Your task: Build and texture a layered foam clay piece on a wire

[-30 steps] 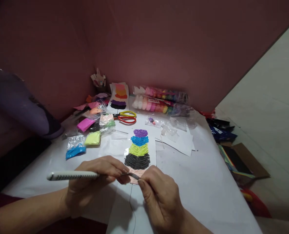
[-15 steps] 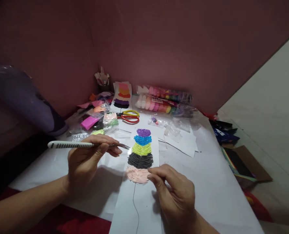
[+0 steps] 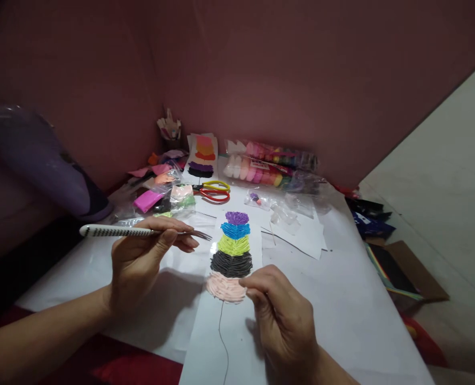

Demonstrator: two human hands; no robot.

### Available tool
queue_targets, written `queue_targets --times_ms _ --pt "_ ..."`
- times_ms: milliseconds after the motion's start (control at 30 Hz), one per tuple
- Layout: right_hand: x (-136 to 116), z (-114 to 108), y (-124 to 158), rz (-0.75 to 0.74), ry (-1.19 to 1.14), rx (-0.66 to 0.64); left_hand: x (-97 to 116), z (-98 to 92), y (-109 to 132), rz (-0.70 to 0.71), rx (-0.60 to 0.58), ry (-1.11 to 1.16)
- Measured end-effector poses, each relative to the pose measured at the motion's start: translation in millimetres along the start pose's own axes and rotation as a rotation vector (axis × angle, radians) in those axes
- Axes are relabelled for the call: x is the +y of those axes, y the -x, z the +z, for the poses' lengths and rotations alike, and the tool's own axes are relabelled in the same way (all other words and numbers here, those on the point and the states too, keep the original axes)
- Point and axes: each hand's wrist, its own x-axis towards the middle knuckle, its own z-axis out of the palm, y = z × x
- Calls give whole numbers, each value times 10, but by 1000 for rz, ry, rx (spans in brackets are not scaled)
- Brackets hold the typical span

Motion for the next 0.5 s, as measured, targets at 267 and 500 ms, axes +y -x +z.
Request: queue_targets --times_ms 267,500 --pt "-1 -3 0 -28 18 44 -19 1 1 -30 7 -1" --pt "-12 -6 -35 -31 59 35 -16 -9 -10 -23 2 -9"
